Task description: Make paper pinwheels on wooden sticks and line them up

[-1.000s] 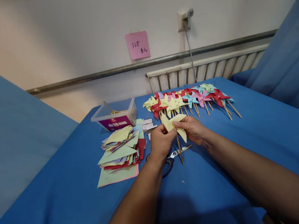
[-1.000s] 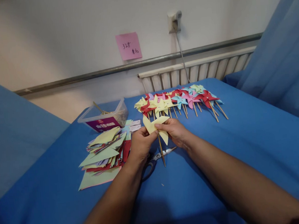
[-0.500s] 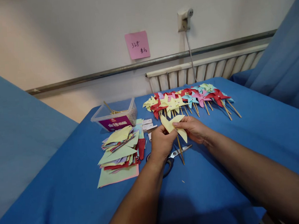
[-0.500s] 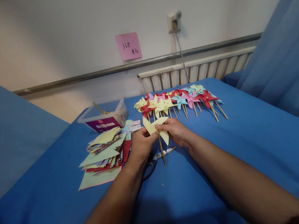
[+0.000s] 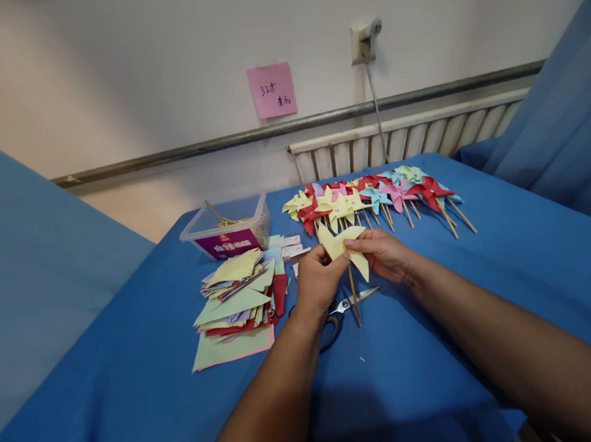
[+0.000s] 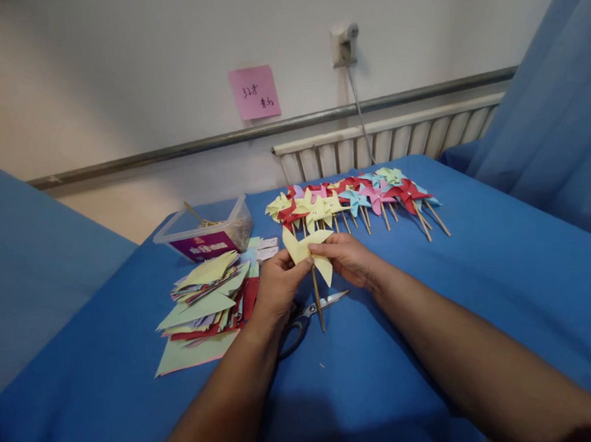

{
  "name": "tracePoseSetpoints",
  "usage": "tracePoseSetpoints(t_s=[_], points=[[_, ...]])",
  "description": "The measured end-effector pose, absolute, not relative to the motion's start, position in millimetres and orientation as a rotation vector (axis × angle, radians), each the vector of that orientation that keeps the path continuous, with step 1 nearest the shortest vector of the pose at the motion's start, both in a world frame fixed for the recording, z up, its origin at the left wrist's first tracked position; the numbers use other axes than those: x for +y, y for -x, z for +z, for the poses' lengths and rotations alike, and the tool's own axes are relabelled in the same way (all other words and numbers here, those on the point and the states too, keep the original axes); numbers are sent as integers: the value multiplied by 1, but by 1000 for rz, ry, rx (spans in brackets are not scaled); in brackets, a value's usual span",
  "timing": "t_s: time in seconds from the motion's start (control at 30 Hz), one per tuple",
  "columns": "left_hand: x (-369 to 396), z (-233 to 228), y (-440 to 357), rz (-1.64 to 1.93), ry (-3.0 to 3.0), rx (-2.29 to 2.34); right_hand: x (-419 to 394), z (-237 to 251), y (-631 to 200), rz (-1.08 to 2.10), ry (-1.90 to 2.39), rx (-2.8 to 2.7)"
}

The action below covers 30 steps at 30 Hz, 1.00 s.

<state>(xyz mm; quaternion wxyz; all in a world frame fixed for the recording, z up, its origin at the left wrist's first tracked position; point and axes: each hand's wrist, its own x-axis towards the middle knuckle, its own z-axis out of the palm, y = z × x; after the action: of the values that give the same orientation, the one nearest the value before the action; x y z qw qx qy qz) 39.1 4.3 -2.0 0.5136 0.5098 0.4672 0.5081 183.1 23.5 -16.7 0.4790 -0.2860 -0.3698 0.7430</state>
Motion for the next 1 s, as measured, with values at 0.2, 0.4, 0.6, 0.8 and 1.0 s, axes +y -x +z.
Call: tracePoseSetpoints(t_s=[0.2, 0.4, 0.6, 0.8, 1.0], points=[[4, 2, -39, 1208, -1177, 1110, 23, -14, -186, 1764, 703, -962], [1, 7, -39, 1206, -1191, 1142, 25, -16, -186, 1762, 673, -997], [2, 7, -40, 1221, -1198, 1159, 26, -19, -183, 1750, 680, -993], [7, 1, -37, 1211, -1199, 1197, 27, -21, -181, 1758, 663, -985], [9, -3, -35, 1195, -1190, 1212, 28, -22, -182, 1769, 651, -998]])
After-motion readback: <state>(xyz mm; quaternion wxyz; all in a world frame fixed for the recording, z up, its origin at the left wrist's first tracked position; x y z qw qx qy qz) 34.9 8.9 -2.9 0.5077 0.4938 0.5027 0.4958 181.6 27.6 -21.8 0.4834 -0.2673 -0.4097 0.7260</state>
